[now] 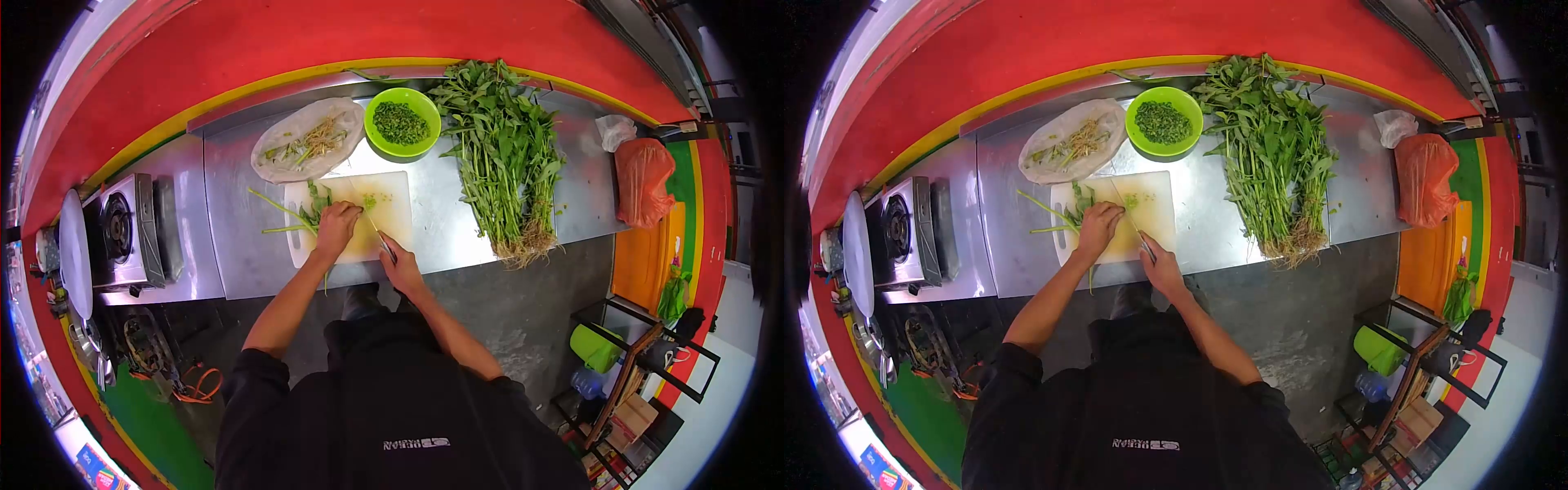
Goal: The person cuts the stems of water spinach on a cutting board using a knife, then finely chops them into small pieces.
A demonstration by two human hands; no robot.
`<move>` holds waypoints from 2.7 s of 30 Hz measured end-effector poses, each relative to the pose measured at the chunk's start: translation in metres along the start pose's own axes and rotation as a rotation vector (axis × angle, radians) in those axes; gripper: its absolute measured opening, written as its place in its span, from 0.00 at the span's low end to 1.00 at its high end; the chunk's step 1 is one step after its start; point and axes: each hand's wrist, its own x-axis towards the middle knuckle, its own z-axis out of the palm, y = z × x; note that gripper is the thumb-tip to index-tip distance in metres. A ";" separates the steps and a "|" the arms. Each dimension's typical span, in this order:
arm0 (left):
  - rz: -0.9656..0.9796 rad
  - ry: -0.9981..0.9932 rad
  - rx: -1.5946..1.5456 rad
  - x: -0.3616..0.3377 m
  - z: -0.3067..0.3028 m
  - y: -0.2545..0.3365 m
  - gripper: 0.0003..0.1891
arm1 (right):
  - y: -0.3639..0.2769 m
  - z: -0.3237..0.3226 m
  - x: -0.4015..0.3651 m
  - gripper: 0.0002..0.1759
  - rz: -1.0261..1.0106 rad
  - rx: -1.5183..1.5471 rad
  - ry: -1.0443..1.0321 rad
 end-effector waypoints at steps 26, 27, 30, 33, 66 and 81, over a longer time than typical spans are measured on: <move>-0.004 -0.043 -0.025 0.000 -0.004 0.002 0.05 | -0.012 -0.003 0.003 0.25 0.182 0.001 -0.077; -0.002 -0.041 -0.024 0.000 -0.003 0.001 0.05 | -0.011 -0.002 0.001 0.25 0.139 0.008 -0.050; -0.011 -0.001 -0.059 -0.002 0.001 -0.001 0.05 | -0.006 -0.002 -0.006 0.25 0.109 0.010 -0.039; -0.031 -0.011 -0.089 -0.002 0.002 -0.002 0.05 | -0.001 -0.001 -0.009 0.25 0.074 0.005 -0.030; -0.009 -0.018 -0.004 0.000 -0.005 0.001 0.06 | 0.000 -0.003 -0.003 0.25 0.130 -0.003 -0.061; -0.005 -0.037 0.053 0.000 -0.005 -0.002 0.07 | -0.005 -0.003 0.002 0.25 0.185 -0.008 -0.077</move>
